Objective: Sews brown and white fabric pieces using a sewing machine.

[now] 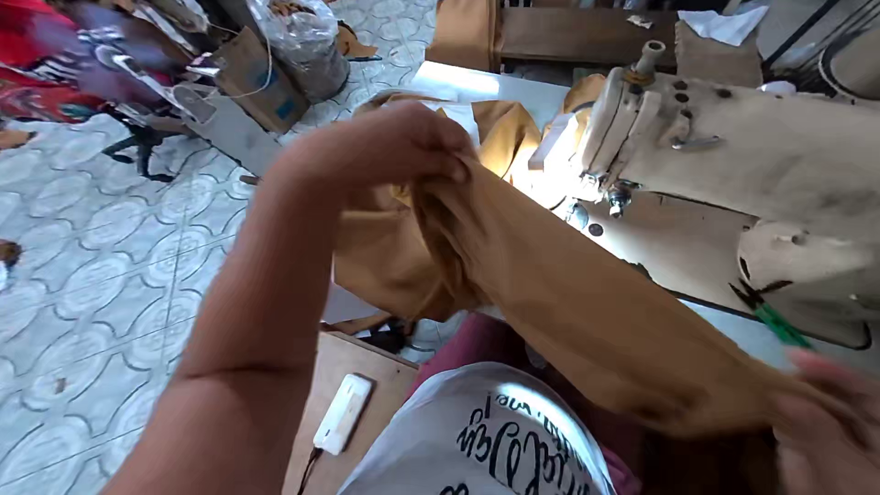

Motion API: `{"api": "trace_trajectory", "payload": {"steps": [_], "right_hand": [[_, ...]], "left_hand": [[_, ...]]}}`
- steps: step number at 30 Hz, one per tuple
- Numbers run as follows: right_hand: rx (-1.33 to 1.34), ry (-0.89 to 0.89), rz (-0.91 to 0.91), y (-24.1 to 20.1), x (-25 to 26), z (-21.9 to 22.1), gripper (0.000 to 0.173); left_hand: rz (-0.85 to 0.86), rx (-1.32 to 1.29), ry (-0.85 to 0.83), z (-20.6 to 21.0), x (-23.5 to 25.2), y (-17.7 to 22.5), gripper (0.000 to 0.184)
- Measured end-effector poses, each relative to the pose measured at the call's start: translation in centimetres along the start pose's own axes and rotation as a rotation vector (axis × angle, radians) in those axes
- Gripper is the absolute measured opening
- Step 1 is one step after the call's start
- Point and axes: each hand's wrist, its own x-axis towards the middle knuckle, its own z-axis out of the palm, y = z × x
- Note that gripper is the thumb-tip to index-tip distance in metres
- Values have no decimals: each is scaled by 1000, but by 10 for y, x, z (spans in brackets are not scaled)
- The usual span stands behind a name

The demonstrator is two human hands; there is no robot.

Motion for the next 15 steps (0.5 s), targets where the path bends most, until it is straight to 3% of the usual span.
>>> {"api": "trace_trajectory", "payload": {"steps": [2, 4, 7, 9, 11, 13, 15], "right_hand": [[-41, 98, -89, 5, 26, 48, 15], [-87, 171, -229, 11, 39, 80, 8], [-251, 152, -391, 35, 29, 106, 8], [-337, 90, -393, 62, 11, 119, 10], [-436, 18, -321, 85, -7, 129, 15], [-531, -21, -298, 95, -16, 136, 18], [-562, -43, -293, 95, -16, 137, 19]], "left_hand": [[-122, 153, 139, -17, -3, -5, 16], [-130, 221, 361, -33, -16, -11, 25], [109, 197, 653, -42, -66, -35, 27], [303, 249, 573, -31, -119, -62, 25], [88, 392, 424, 4, -160, -58, 26], [-212, 387, 241, 38, -153, -5, 28], [-249, 347, 212, 66, -133, 33, 39]]}}
